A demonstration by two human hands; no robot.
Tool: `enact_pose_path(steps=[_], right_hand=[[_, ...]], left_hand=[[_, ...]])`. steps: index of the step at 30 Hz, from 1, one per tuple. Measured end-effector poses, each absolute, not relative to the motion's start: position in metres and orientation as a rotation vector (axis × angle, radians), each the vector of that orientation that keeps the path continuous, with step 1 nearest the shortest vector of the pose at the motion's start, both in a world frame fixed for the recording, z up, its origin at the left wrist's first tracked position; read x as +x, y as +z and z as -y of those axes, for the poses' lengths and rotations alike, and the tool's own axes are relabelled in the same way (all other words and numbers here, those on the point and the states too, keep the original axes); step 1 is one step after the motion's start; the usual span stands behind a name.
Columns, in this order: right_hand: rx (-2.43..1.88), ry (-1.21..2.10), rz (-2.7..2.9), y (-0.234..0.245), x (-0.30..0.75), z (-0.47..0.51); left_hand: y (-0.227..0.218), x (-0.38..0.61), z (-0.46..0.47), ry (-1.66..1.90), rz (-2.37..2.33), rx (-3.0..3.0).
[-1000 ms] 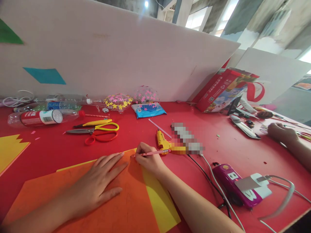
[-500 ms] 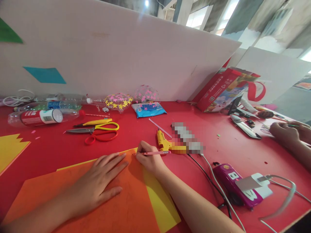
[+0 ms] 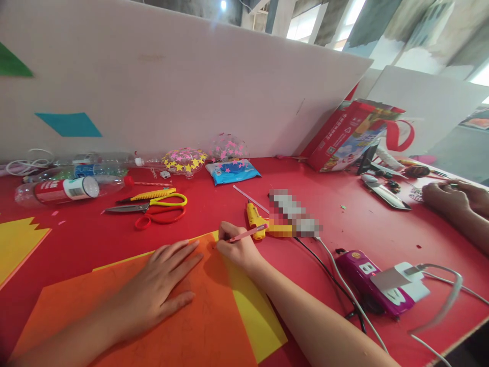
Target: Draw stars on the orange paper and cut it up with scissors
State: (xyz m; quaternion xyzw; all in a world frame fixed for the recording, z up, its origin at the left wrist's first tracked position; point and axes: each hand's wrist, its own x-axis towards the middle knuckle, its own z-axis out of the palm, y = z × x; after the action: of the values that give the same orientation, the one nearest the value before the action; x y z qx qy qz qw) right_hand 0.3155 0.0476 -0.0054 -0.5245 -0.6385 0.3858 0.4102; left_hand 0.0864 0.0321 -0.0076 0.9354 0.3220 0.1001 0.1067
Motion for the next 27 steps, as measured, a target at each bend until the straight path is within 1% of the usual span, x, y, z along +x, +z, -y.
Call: enact_pose_path(steps=[17, 27], right_hand=[[-1.274, 1.001, 1.684, -0.0089, 0.3118, -0.0477], [-1.256, 0.837, 1.791, -0.0069, 0.3098, -0.0457]], left_hand=[[-0.0050, 0.0889, -0.0314, 0.228, -0.947, 2.772], [-0.0071, 0.0881, -0.0318, 0.242, -0.950, 2.790]])
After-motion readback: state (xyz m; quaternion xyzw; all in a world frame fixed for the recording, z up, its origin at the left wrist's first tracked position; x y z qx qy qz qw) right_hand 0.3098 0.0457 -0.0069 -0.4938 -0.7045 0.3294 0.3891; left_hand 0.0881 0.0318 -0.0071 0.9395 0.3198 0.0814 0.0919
